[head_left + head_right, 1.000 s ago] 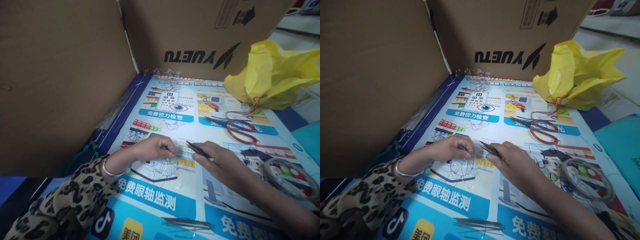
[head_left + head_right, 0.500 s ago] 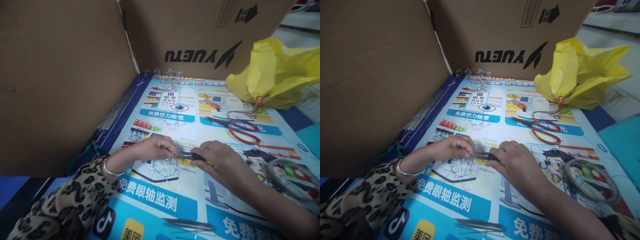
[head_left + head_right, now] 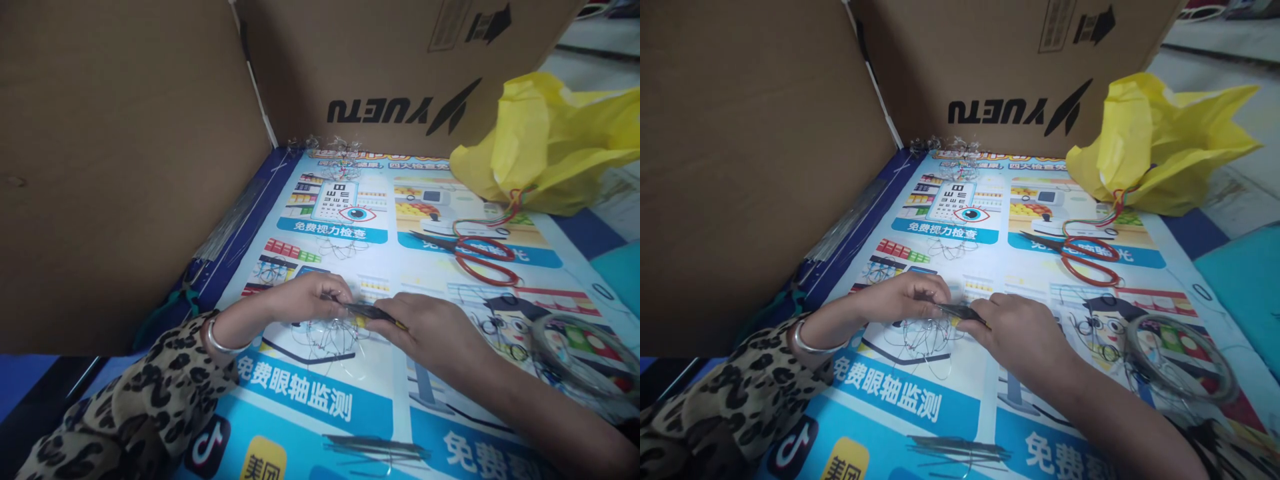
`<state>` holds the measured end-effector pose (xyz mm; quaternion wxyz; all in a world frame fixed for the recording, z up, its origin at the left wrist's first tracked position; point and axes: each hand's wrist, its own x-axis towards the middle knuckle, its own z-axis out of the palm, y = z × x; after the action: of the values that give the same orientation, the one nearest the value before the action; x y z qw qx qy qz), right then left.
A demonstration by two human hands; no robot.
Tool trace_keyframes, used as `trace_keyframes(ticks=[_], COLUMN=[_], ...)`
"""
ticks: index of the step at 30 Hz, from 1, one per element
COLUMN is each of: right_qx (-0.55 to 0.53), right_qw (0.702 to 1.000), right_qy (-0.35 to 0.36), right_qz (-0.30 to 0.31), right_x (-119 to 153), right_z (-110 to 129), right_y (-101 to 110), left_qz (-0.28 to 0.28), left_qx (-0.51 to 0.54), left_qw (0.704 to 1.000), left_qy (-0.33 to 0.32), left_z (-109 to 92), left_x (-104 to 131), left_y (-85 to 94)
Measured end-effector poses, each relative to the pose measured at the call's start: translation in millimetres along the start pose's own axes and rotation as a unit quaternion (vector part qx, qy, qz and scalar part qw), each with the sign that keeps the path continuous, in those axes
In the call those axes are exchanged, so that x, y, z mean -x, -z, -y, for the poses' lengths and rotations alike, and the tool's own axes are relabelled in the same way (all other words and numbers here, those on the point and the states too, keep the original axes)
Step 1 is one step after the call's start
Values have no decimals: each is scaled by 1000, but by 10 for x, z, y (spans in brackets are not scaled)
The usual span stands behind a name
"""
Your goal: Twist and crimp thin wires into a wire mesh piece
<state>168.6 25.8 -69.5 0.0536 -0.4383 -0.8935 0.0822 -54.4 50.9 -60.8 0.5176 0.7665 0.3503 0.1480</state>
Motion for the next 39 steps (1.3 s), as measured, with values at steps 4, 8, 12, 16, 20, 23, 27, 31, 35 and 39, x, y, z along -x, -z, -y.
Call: trace_keyframes(ticks=[4,8,12,16,20,23,27,31,35,39], right_qx=[-42,-37,-32,-78,-242,-374,-440,-469,-467,-470], right_qw=[998,999,999,995,965,918,887,873,874,868], right_qy=[-16,-24,-25,-35,-83,-125,-140,-133,-136,-158], right_qz=[39,31,31,46,53,28,25,11,8,-14], right_x=[7,11,21,33,36,32,7,-20,-19,-9], right_z=[9,9,10,-11,7,78,176,215,227,230], right_y=[18,0,-17,18,75,70,17,1,-32,-120], left_qz=[-10,-16,-26,-100,-175,-222,-262,-261,-254,-249], left_qx=[-4,55,87,36,-10,-27,-26,-18,-20,-27], left_qw=[1000,998,995,994,982,969,956,956,957,956], left_qy=[4,32,31,0,-72,-106,-128,-130,-142,-152], left_z=[8,16,12,-5,-48,-76,-77,-58,-48,-47], left_x=[5,25,43,43,49,59,74,78,72,57], left_y=[-6,-5,-3,-29,-74,-116,-173,-203,-204,-198])
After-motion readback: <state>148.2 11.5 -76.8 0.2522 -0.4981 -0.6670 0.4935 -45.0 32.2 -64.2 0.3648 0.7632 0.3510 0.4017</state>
